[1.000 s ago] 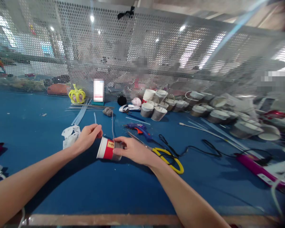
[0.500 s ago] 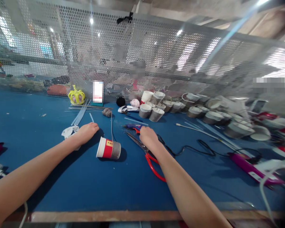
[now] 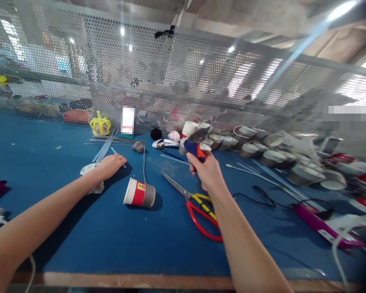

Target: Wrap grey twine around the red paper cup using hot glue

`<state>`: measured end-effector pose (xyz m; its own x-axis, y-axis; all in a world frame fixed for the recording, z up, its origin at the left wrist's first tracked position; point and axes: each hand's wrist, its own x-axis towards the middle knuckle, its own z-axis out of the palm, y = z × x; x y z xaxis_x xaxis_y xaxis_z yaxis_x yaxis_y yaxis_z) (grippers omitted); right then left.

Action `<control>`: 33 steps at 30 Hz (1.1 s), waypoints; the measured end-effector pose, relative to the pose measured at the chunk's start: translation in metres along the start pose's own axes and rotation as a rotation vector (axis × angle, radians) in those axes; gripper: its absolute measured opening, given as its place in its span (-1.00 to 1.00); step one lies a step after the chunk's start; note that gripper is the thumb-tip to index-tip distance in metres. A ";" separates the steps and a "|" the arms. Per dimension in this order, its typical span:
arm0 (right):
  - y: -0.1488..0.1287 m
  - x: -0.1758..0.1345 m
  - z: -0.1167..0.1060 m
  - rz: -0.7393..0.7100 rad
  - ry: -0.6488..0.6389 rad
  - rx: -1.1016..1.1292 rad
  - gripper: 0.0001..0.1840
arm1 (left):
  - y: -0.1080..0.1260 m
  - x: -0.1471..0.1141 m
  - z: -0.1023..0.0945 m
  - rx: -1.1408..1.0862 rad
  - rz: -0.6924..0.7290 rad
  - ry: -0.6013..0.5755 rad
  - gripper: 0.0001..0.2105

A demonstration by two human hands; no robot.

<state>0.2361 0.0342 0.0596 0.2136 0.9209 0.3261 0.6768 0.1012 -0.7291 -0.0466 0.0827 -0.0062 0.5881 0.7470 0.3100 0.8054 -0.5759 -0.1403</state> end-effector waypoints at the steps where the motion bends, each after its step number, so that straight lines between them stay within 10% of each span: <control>1: -0.004 -0.003 0.000 -0.027 -0.018 0.076 -0.61 | 0.000 0.000 -0.001 -0.004 0.006 0.024 -0.85; 7: -0.026 -0.028 0.008 0.061 -0.343 0.876 -0.70 | 0.023 0.005 -0.032 -0.075 -0.001 0.269 -0.77; 14: -0.031 -0.040 0.018 0.210 -0.601 1.151 -0.69 | 0.075 -0.006 -0.096 -0.374 0.067 0.581 -0.82; 25: -0.035 -0.048 0.024 0.183 -0.553 1.086 -0.69 | 0.084 -0.007 -0.100 -0.542 -0.012 0.520 -0.85; 33: -0.034 -0.050 0.027 0.109 -0.404 0.884 -0.68 | 0.083 -0.007 -0.100 -0.868 -0.195 0.267 -0.86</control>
<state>0.1837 -0.0055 0.0518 -0.1253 0.9849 0.1196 -0.1398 0.1019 -0.9849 0.0088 -0.0031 0.0741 0.3247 0.8179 0.4750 0.4874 -0.5750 0.6571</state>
